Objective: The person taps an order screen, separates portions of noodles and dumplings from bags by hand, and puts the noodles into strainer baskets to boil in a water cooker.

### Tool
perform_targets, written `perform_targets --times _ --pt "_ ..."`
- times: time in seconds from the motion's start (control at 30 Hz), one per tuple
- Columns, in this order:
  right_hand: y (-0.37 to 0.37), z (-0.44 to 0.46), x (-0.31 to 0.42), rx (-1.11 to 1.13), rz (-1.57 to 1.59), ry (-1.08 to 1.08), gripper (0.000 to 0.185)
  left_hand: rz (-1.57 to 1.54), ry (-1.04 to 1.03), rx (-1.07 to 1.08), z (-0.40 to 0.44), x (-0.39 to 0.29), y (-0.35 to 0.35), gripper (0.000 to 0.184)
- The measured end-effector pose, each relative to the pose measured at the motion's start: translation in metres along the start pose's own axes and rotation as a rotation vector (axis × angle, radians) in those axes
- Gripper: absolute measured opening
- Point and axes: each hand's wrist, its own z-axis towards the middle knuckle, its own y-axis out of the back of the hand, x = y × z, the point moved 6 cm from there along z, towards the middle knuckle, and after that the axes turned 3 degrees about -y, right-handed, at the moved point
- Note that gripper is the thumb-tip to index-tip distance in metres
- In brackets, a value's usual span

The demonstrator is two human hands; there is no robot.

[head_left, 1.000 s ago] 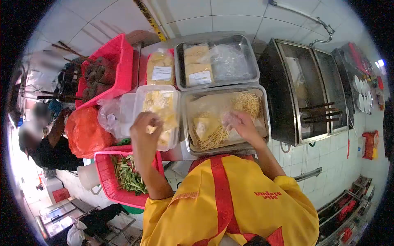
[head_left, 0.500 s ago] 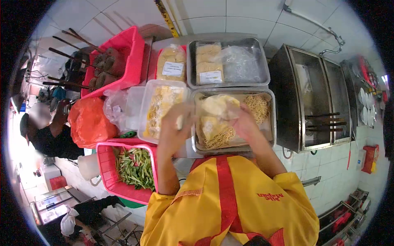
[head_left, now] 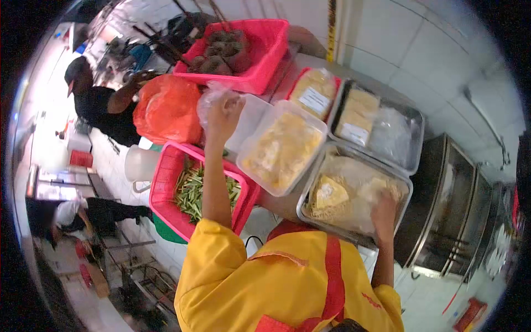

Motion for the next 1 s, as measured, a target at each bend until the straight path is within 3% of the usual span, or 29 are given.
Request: perform_targets --times 0.07,0.1,0.17,0.23,0.3,0.33,0.4,0.43,0.5,0.57,0.63,0.67,0.7,0.77,0.8,0.97,1.0 --pt "0.003 0.004 0.008 0.06 -0.049 0.012 0.034 -0.024 0.214 -0.093 0.025 0.042 0.002 0.026" --pt "0.012 0.005 0.009 0.028 0.105 0.002 0.031 -0.013 0.216 -0.119 0.04 0.079 -0.002 0.026" --pt "0.026 -0.002 0.013 -0.009 0.261 -0.005 0.029 -0.123 0.221 -0.394 0.059 0.167 0.007 0.033" --pt "0.056 -0.015 0.011 -0.354 0.28 -0.101 0.024 0.172 0.251 -0.668 0.078 0.195 0.041 0.039" --pt "0.063 -0.031 -0.005 -0.43 0.309 -0.171 0.022 0.106 0.182 -0.817 0.101 0.236 0.065 0.043" --pt "0.06 -0.041 -0.016 -0.469 0.274 -0.207 0.021 0.091 0.177 -0.821 0.115 0.237 0.062 0.043" --pt "0.055 -0.058 -0.032 -0.511 0.227 -0.241 0.019 0.715 0.137 -1.038 0.128 0.208 0.075 0.05" --pt "0.053 -0.065 -0.037 -0.512 0.201 -0.263 0.019 0.705 0.141 -1.039 0.139 0.197 0.078 0.05" --pt "0.048 -0.071 -0.039 -0.518 0.168 -0.292 0.019 0.59 -0.24 -0.79 0.172 0.157 0.063 0.058" --pt "0.041 -0.071 -0.042 -0.5 0.184 -0.35 0.018 0.567 -0.283 -0.74 0.204 0.159 0.039 0.067" --pt "0.057 -0.058 -0.016 -0.456 0.2 -0.404 0.018 0.163 0.039 -0.907 0.225 0.192 0.025 0.078" --pt "0.061 -0.052 -0.009 -0.415 0.231 -0.449 0.017 -0.381 0.133 -0.779 0.256 0.274 0.005 0.084" --pt "0.06 -0.052 -0.01 -0.422 0.218 -0.462 0.017 -0.4 0.137 -0.772 0.261 0.269 0.006 0.084" --pt "0.058 -0.05 -0.006 -0.496 0.151 -0.367 0.015 -0.562 0.36 -0.179 0.286 0.249 -0.011 0.077" --pt "0.059 -0.048 -0.006 -0.505 0.145 -0.377 0.015 -0.671 0.271 -0.119 0.307 0.3 -0.032 0.066" --pt "0.048 -0.042 0.004 -0.334 0.114 -0.437 0.019 -0.744 0.238 0.23 0.321 0.237 -0.064 0.048" --pt "0.045 -0.04 0.002 -0.299 0.017 -0.329 0.023 -0.777 0.258 0.35 0.323 0.24 -0.075 0.046"
